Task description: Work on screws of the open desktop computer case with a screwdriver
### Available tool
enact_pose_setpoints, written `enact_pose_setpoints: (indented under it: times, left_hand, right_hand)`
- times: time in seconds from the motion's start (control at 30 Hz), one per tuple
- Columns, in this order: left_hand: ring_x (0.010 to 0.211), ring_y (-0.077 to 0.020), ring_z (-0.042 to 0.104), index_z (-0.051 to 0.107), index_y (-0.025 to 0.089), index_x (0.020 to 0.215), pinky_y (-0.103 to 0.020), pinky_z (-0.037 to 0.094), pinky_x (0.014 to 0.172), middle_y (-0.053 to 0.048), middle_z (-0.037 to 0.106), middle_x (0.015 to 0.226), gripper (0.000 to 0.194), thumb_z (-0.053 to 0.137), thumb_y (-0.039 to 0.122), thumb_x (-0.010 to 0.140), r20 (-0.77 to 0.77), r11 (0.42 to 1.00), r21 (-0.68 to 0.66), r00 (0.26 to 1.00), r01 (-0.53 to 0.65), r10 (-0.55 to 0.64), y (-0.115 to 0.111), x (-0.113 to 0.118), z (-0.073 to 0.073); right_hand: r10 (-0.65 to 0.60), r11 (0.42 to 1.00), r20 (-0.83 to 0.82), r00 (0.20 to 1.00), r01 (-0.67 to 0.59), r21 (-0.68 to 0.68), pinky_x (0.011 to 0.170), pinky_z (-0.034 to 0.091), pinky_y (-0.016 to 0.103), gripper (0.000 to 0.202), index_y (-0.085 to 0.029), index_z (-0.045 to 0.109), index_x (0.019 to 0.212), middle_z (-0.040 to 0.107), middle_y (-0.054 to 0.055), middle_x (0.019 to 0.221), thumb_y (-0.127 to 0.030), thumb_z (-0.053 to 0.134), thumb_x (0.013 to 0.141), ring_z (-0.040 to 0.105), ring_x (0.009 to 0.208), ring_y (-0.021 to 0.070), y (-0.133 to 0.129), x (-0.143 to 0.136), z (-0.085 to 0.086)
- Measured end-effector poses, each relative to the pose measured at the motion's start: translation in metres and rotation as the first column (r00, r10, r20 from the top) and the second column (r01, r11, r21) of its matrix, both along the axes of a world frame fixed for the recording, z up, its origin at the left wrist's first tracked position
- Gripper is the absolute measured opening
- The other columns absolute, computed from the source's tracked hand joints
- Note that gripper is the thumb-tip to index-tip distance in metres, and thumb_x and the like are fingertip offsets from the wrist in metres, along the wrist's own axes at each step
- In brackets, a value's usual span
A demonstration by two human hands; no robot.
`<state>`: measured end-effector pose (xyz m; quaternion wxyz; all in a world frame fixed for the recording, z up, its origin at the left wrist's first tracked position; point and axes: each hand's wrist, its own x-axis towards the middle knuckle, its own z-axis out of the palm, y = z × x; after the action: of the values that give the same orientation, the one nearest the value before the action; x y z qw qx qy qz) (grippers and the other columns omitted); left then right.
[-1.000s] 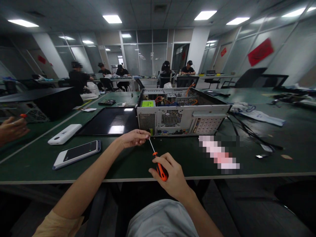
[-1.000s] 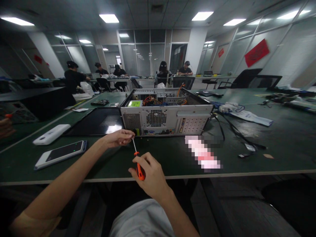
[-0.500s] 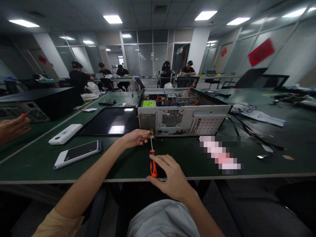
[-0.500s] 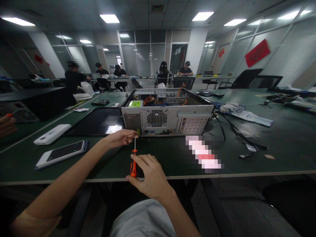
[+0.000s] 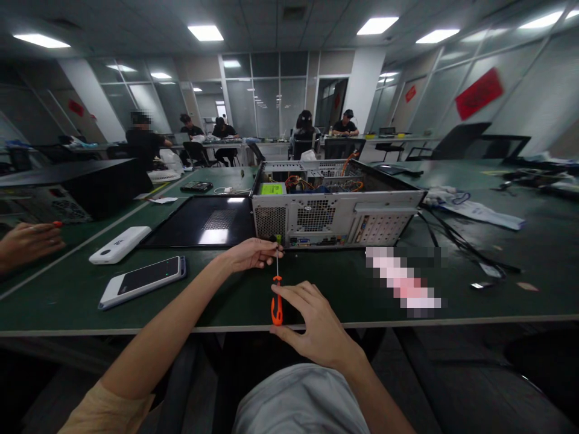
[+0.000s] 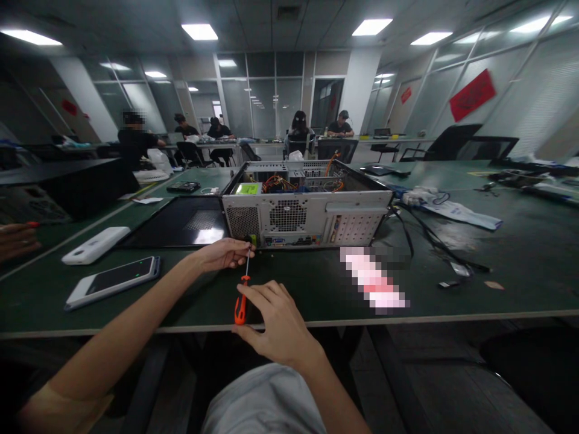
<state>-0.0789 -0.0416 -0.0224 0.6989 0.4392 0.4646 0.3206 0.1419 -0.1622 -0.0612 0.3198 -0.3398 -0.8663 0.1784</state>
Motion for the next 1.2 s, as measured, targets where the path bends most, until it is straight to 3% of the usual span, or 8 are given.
enact_pose_setpoints:
  times: [0.17, 0.27, 0.4, 0.67, 0.93, 1.2]
  left_hand:
    - [0.055, -0.0090, 0.061, 0.074, 0.010, 0.092, -0.018, 0.042, 0.046, -0.011, 0.078, 0.088, 0.018, 0.062, 0.022, 0.098, -0.010, 1.000, -0.002, 0.999, 0.031, -0.031, 0.0024, -0.0029, -0.0027]
    - [0.057, -0.0098, 0.062, 0.074, 0.010, 0.094, -0.019, 0.043, 0.046, -0.012, 0.079, 0.090, 0.018, 0.064, 0.024, 0.097, -0.022, 0.999, 0.009, 0.999, 0.044, -0.044, 0.0029, -0.0035, -0.0043]
    - [0.059, -0.0099, 0.063, 0.074, 0.010, 0.097, -0.019, 0.044, 0.048, -0.013, 0.079, 0.095, 0.018, 0.064, 0.025, 0.097, -0.052, 0.999, 0.032, 0.998, 0.033, -0.031, 0.0025, -0.0019, -0.0050]
    - [0.063, -0.0094, 0.064, 0.076, 0.011, 0.104, -0.019, 0.046, 0.051, -0.014, 0.079, 0.104, 0.019, 0.065, 0.024, 0.097, -0.081, 0.997, 0.055, 0.995, 0.058, -0.054, -0.0006, -0.0001, -0.0033]
    - [0.062, -0.0101, 0.063, 0.075, 0.011, 0.103, -0.020, 0.044, 0.050, -0.014, 0.079, 0.101, 0.029, 0.055, 0.031, 0.103, -0.059, 0.998, 0.025, 0.997, 0.051, -0.049, 0.0022, -0.0010, -0.0042]
    - [0.061, -0.0105, 0.063, 0.075, 0.011, 0.096, -0.021, 0.045, 0.052, -0.013, 0.079, 0.097, 0.023, 0.060, 0.028, 0.099, -0.115, 0.997, 0.036, 0.991, 0.073, -0.069, 0.0028, -0.0006, -0.0049]
  right_hand:
    - [-0.024, 0.999, -0.061, 0.998, 0.023, -0.032, 0.093, 0.055, 0.041, 0.058, -0.031, 0.064, 0.136, 0.057, 0.009, 0.127, -0.028, 0.084, 0.082, 0.059, 0.100, 0.0216, -0.0016, 0.0026, 0.0002]
    - [0.039, 0.998, -0.085, 0.996, -0.043, -0.047, 0.102, 0.052, 0.043, 0.043, -0.030, 0.071, 0.127, 0.057, 0.008, 0.140, -0.021, 0.079, 0.085, 0.061, 0.108, 0.0216, -0.0005, 0.0045, 0.0022]
    - [0.086, 0.994, -0.109, 0.990, -0.093, -0.065, 0.110, 0.047, 0.045, 0.043, -0.027, 0.071, 0.125, 0.066, 0.006, 0.136, -0.013, 0.076, 0.085, 0.060, 0.124, 0.0240, 0.0018, 0.0049, 0.0047]
    - [0.073, 0.994, -0.146, 0.987, -0.083, -0.064, 0.111, 0.048, 0.042, 0.044, -0.025, 0.070, 0.127, 0.067, 0.007, 0.136, -0.012, 0.075, 0.085, 0.062, 0.123, 0.0223, 0.0030, 0.0059, 0.0039]
    - [0.077, 0.994, -0.142, 0.987, -0.087, -0.069, 0.112, 0.048, 0.044, 0.045, -0.026, 0.070, 0.128, 0.066, 0.007, 0.136, -0.012, 0.074, 0.085, 0.061, 0.126, 0.0232, 0.0029, 0.0067, 0.0039]
    - [0.098, 0.991, -0.133, 0.986, -0.110, -0.082, 0.112, 0.049, 0.042, 0.045, -0.027, 0.070, 0.130, 0.066, 0.008, 0.138, -0.016, 0.075, 0.087, 0.062, 0.126, 0.0234, 0.0031, 0.0074, 0.0038]
